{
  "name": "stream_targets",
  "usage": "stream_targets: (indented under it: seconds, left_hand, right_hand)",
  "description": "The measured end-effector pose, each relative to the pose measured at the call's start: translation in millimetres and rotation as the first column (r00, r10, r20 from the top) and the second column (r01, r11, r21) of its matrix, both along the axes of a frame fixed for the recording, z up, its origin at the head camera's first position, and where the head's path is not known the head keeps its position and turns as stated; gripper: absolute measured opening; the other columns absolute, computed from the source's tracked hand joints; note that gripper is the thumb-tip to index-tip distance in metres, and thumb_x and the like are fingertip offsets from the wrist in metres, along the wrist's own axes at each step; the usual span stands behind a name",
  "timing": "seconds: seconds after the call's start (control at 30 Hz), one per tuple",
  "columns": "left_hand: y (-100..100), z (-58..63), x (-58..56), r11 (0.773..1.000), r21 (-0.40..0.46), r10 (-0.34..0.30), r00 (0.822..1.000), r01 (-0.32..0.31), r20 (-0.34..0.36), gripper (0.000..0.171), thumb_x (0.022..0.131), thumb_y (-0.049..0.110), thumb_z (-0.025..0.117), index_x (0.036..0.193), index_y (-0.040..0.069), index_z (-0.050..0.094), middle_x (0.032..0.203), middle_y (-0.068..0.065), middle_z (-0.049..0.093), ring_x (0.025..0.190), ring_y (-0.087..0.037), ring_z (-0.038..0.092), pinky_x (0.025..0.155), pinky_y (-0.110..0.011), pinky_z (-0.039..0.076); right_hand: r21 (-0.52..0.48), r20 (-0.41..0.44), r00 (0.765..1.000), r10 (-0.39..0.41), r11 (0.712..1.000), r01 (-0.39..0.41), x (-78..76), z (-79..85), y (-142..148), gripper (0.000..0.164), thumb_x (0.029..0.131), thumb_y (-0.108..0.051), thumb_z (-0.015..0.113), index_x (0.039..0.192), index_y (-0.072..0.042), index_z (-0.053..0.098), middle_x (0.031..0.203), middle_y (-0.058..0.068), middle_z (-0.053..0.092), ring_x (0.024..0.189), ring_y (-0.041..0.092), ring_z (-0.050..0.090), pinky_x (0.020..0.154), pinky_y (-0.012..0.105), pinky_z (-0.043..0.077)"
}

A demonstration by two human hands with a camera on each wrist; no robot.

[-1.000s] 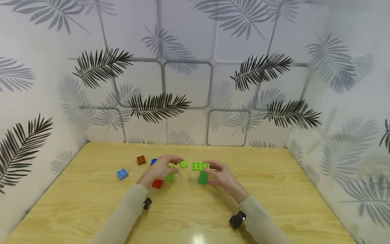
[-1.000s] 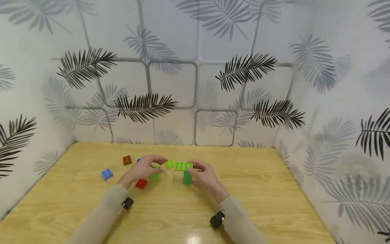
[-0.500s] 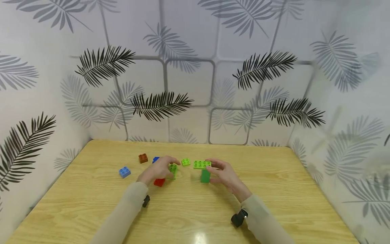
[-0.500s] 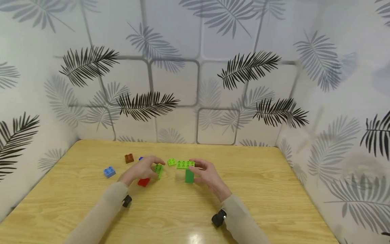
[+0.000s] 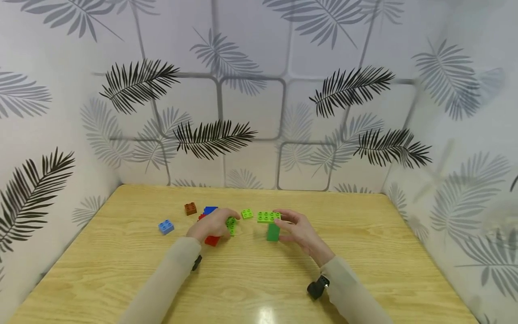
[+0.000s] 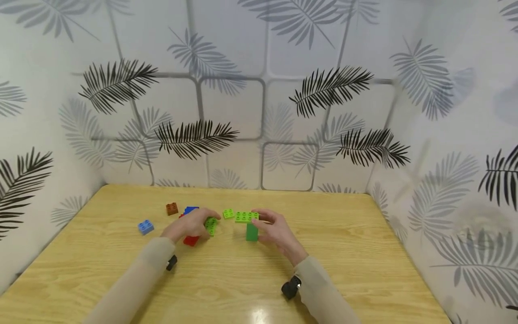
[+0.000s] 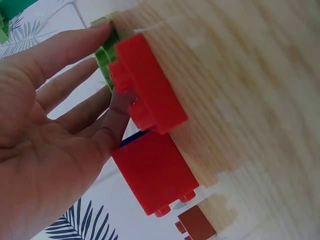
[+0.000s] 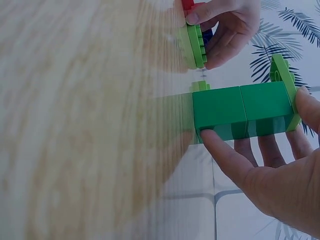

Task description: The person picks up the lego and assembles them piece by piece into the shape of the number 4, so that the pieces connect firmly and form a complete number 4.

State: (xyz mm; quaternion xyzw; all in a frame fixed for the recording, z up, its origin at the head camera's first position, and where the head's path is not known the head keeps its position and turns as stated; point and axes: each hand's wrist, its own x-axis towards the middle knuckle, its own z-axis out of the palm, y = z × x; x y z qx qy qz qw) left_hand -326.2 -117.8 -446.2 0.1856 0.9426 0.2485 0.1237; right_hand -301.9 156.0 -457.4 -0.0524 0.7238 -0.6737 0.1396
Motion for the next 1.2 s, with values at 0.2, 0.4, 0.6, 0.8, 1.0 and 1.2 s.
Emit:
stream_targets:
  seconds: [0.2, 0.4, 0.6, 0.8, 1.0, 1.2]
  left_hand:
    - [-1, -1.9, -3.3, 1.0, 0.009, -0.006, 0.999, 0.006, -0.031, 0.058, 0.077, 0.005, 0.082, 0.131, 0.011, 0.062, 0.139, -0.01, 0.055, 0.123, -0.028, 0.054, 0.099, -0.044, 0.049]
    - [-1, 2.1, -5.0, 0.995, 0.096, 0.023, 0.999, -0.021, -0.022, 0.044, 0.072, 0.01, 0.08, 0.115, 0.014, 0.071, 0.13, -0.011, 0.047, 0.106, -0.024, 0.046, 0.084, -0.037, 0.047]
    - [-2, 3.1, -3.2, 0.978, 0.202, 0.063, 0.997, -0.053, -0.041, 0.027, 0.075, 0.015, 0.079, 0.101, 0.018, 0.073, 0.13, -0.009, 0.052, 0.105, -0.025, 0.05, 0.074, -0.033, 0.046]
    - [0, 5.2, -1.1, 0.928, 0.362, 0.082, 0.996, -0.093, 0.048, 0.028, 0.079, 0.022, 0.083, 0.103, 0.017, 0.07, 0.138, -0.008, 0.052, 0.076, -0.024, 0.067, 0.063, -0.033, 0.052]
    - [2, 9.5, -0.2, 0.887, 0.44, 0.119, 0.99, -0.143, 0.082, 0.027, 0.079, 0.025, 0.083, 0.1, 0.017, 0.068, 0.131, -0.008, 0.056, 0.07, -0.032, 0.069, 0.068, -0.039, 0.053]
    - [5, 9.0, -0.6, 0.805, 0.571, 0.115, 0.987, -0.159, 0.113, 0.031, 0.078, 0.02, 0.084, 0.101, 0.009, 0.067, 0.117, -0.01, 0.062, 0.072, -0.041, 0.068, 0.076, -0.047, 0.057]
  right_hand:
    - [0.0, -0.009, 1.0, 0.011, 1.0, -0.011, 0.3, -0.5, 0, 0.048, 0.097, -0.02, 0.063, 0.143, -0.01, 0.05, 0.141, 0.017, 0.046, 0.12, 0.026, 0.055, 0.095, 0.052, 0.051]
    - [-0.002, -0.012, 1.0, 0.003, 1.0, -0.003, 1.0, -0.2, 0, 0.046, 0.098, -0.019, 0.061, 0.142, -0.009, 0.051, 0.139, 0.018, 0.047, 0.119, 0.026, 0.057, 0.093, 0.051, 0.052]
    - [0.006, -0.006, 1.0, 0.009, 1.0, -0.009, 0.5, 0.2, 1, 0.046, 0.097, -0.022, 0.063, 0.141, -0.011, 0.053, 0.14, 0.017, 0.047, 0.117, 0.025, 0.057, 0.092, 0.049, 0.054]
    - [0.004, -0.019, 0.999, 0.032, 0.999, -0.032, -1.8, -1.0, 3, 0.047, 0.096, -0.021, 0.064, 0.141, -0.01, 0.053, 0.138, 0.016, 0.051, 0.114, 0.022, 0.06, 0.091, 0.05, 0.054]
    - [-0.001, -0.049, 0.996, 0.07, 0.998, -0.07, -4.5, -2.5, 4, 0.05, 0.097, -0.022, 0.064, 0.142, -0.006, 0.05, 0.136, 0.015, 0.053, 0.114, 0.019, 0.06, 0.091, 0.049, 0.054]
    - [0.002, -0.046, 0.997, 0.066, 0.998, -0.066, -4.4, -2.7, 4, 0.046, 0.096, -0.023, 0.065, 0.139, -0.009, 0.054, 0.135, 0.015, 0.054, 0.115, 0.02, 0.059, 0.091, 0.051, 0.054]
